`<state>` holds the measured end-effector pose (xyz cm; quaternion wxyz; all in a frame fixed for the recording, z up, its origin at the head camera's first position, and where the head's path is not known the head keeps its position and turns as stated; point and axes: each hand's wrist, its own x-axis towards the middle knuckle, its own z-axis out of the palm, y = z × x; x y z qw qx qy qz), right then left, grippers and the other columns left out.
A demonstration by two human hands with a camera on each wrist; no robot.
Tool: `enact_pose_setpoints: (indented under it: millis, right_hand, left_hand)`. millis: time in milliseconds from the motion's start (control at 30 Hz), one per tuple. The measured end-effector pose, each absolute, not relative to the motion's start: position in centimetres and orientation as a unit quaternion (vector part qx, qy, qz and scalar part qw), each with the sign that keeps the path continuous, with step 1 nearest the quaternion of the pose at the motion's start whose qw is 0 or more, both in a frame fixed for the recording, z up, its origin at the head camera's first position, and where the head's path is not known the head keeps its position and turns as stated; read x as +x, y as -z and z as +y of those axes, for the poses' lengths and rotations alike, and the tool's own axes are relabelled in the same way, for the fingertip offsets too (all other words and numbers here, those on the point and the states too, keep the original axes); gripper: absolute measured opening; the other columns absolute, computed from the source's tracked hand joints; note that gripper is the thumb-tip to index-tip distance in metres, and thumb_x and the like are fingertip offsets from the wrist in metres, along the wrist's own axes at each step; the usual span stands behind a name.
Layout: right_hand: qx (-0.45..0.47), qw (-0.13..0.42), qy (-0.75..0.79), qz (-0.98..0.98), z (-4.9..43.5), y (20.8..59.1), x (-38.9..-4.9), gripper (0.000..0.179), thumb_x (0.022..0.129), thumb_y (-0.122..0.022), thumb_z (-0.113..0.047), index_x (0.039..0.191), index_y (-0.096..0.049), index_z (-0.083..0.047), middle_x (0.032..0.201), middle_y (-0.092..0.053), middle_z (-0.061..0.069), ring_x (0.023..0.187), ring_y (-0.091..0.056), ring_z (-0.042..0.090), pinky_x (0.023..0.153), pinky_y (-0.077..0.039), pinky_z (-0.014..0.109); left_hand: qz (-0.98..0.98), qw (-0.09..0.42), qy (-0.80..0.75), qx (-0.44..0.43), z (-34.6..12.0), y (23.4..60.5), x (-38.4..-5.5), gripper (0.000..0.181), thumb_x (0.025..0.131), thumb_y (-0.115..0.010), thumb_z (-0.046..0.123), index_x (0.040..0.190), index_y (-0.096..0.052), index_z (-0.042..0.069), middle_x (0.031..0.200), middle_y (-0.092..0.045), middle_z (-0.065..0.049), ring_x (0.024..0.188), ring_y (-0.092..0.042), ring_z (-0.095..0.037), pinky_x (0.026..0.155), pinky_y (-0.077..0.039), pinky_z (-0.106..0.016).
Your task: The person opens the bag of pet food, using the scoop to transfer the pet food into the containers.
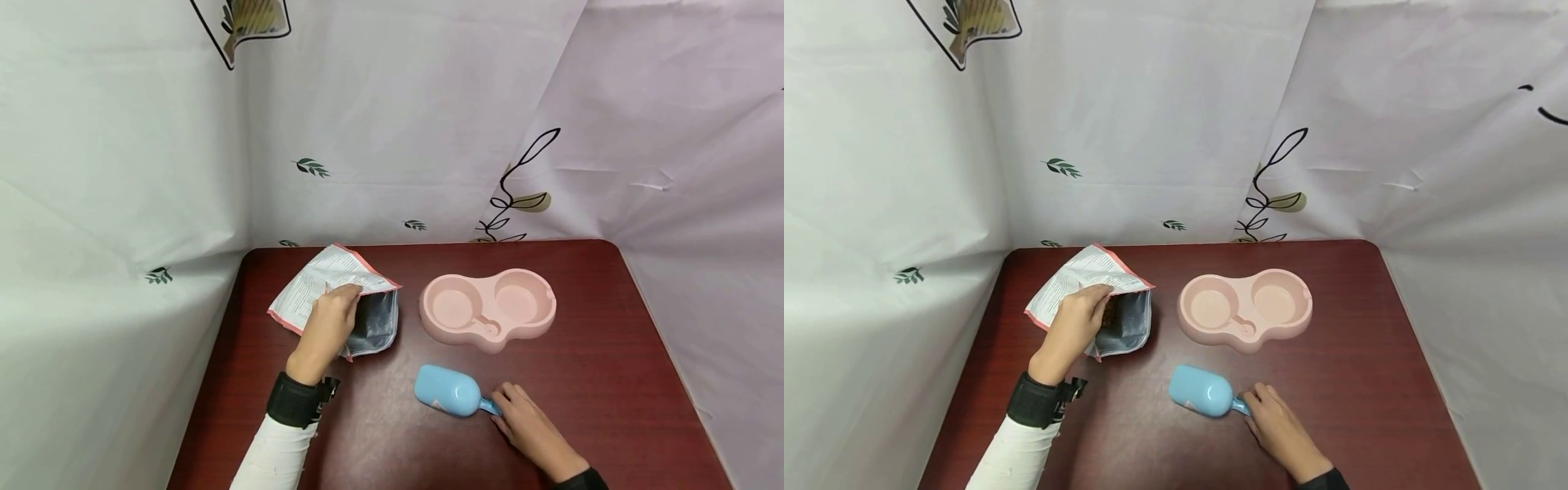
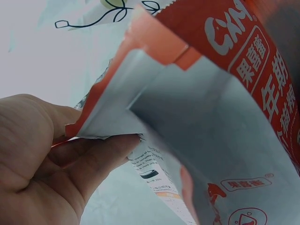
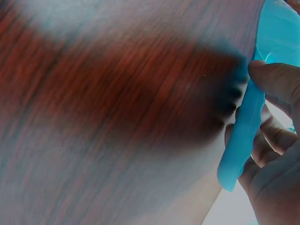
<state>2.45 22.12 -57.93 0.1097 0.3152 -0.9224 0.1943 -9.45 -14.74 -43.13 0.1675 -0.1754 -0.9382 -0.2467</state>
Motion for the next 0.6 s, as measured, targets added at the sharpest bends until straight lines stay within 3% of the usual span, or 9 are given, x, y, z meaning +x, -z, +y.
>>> enact_pose_setpoints:
  millis: [333, 600]
  right_hand:
    - [0.320, 0.036, -0.301, -0.897, 22.2, 56.6, 2.2, 0.036, 0.071, -0.082, -0.006, 0.104, -0.072, -0.014, 0.095, -0.060, -0.008, 0.086, -0.056, 0.009, 0.068, -0.054, 0.033]
    - [0.362, 0.016, -0.347, -0.865, 22.4, 55.4, 1.1, 0.033, 0.079, -0.074, 0.002, 0.107, -0.072, -0.014, 0.099, -0.067, -0.004, 0.090, -0.065, 0.014, 0.071, -0.056, 0.031]
  left_hand:
    - [-0.937, 0.169, 0.248, -0.178, -14.8, 43.1, -9.6, 0.018, 0.089, -0.063, -0.002, 0.105, -0.072, -0.003, 0.103, -0.073, -0.018, 0.098, -0.068, -0.027, 0.081, -0.058, -0.044]
    - [-0.938, 0.170, 0.248, -0.175, -14.9, 43.2, -9.6, 0.017, 0.089, -0.063, -0.002, 0.104, -0.072, -0.003, 0.102, -0.074, -0.018, 0.097, -0.069, -0.027, 0.081, -0.058, -0.045]
